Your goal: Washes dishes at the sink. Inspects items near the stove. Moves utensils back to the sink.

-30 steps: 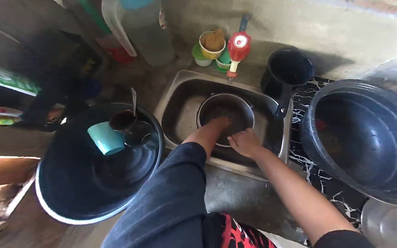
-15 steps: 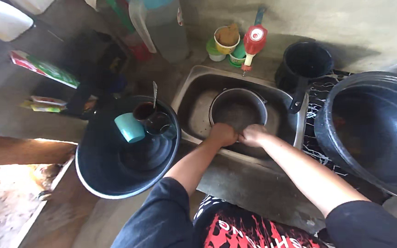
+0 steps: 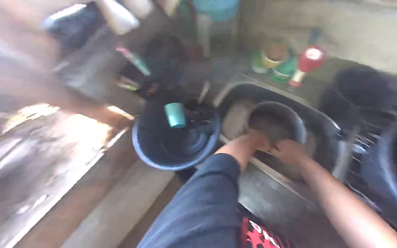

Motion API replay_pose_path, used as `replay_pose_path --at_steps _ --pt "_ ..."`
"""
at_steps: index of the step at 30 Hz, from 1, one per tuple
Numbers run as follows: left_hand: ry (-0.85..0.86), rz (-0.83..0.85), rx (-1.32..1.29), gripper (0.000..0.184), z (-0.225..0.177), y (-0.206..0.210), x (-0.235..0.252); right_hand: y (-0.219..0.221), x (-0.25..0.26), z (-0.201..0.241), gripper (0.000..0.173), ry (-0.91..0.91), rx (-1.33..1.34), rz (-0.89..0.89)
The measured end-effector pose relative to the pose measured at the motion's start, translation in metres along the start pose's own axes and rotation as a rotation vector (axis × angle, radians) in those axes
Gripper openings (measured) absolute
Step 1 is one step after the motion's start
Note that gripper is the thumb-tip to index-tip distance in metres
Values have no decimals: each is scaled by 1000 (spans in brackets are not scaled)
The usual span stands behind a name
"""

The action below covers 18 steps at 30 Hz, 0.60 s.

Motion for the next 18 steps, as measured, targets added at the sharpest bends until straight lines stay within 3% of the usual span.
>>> replay_pose_path --at_steps 2,4,6,7,10,13,16,18 --pt "49 -90 22 43 -4 -4 0 -4 5 3 41 -104 28 -87" --pt "75 -295 -123 32 -8 -26 -4 -16 6 2 36 -176 148 -265" --pt "45 -367 -327 30 -14 -44 -22 -28 1 -1 47 -112 254 -359" --pt "19 -372 -359 30 -18 -48 -32 -32 -2 -4 43 -67 266 -398" --pt "-11 -354 -278 34 -27 -51 -47 -33 -17 2 43 -15 223 -353" --pt "-27 -466 -307 29 -30 -58 -75 -35 -32 13 45 -52 181 -355" --pt "61 -608 -367 30 -43 -54 -122 -49 -63 23 31 -151 233 -541" --pt "215 -792 -356 23 -50 -41 -163 -53 -85 35 26 -289 249 -664"
Point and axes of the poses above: each hand's wrist, its own x-axis towards the middle knuckle, its own y-axis out of the palm, z = x × y, the point moved 8 cm from there along x, towards the middle knuckle, and after that the axes turned 1 degree about -z, right-handed, at the moved point
